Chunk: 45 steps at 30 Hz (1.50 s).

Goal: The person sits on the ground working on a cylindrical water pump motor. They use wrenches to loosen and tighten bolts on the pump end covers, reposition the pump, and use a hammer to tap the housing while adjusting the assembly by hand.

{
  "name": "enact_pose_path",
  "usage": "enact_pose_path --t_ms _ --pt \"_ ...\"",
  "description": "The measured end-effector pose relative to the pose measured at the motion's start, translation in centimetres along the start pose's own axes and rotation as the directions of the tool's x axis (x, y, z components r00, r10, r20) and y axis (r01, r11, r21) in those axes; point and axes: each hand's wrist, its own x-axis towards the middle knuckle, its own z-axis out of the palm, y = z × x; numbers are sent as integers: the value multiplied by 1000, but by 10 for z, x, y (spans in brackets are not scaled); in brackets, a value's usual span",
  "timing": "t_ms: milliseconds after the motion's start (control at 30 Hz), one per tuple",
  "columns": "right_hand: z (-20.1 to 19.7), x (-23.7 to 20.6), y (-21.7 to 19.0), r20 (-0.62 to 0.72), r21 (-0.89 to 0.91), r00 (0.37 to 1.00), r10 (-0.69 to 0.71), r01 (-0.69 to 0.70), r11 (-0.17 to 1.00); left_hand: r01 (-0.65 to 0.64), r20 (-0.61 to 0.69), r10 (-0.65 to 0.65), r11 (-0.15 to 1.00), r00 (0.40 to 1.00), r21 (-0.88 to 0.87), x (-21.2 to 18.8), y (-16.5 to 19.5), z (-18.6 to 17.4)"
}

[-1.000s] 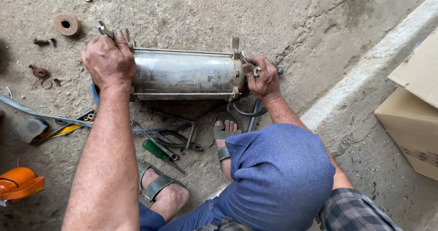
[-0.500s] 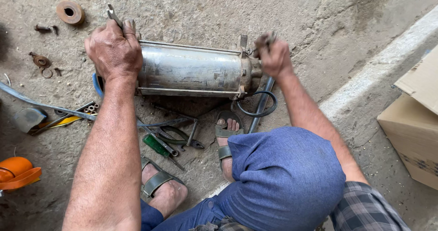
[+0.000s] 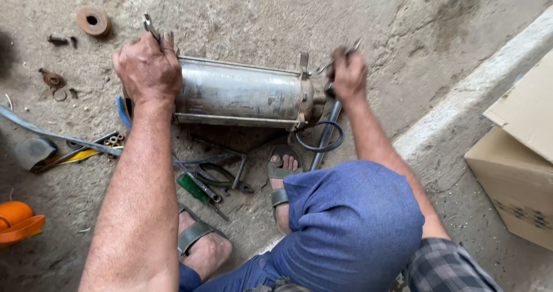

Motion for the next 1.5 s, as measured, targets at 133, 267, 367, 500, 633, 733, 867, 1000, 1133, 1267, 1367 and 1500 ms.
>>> enact_pose_path --t_ms 133,267,367,500,633,733,867,1000,1133,1267,1367,1500 --pt "6 -43 4 15 -169 961 -277 275 946 23 39 -23 1000 999 -20 1 -1 1" --pt "18 -56 5 56 -272 908 -415 414 869 -31 -29 31 999 999 -9 0 -2 1" --pt "19 -62 3 47 -377 832 -553 527 761 7 2 -7 1000 1000 8 -1 -4 2" --pt "15 -68 -3 46 -403 849 -526 498 768 -2 -1 2 1000 1000 -13 -2 -4 3" --pt "13 -56 -6 95 -400 828 -552 540 741 -12 -17 12 1000 1000 -11 0 -2 3" --pt "11 -33 -6 146 -308 923 -356 384 871 -15 -3 15 1000 1000 18 -1 2 0" --pt "14 16 -8 226 -161 965 131 -95 982 -95 -81 98 994 992 45 -3 4 -4" --pt "25 66 -17 417 -38 664 620 -669 742 -32 -3 32 999 999 -30 0 6 -6" --pt "26 76 -23 300 -89 653 695 -706 702 -89 -87 95 993 992 72 3 7 -8" --pt "7 41 -17 -33 30 955 296 -295 955 38 88 -36 999 995 -13 3 6 -8" --pt "-1 -4 -17 -63 -143 992 -107 97 985 -77 -42 79 996 996 37 2 4 -6" --pt "11 -53 -24 -6 -299 893 -451 428 852 -29 16 29 1000 999 9 3 3 -3"
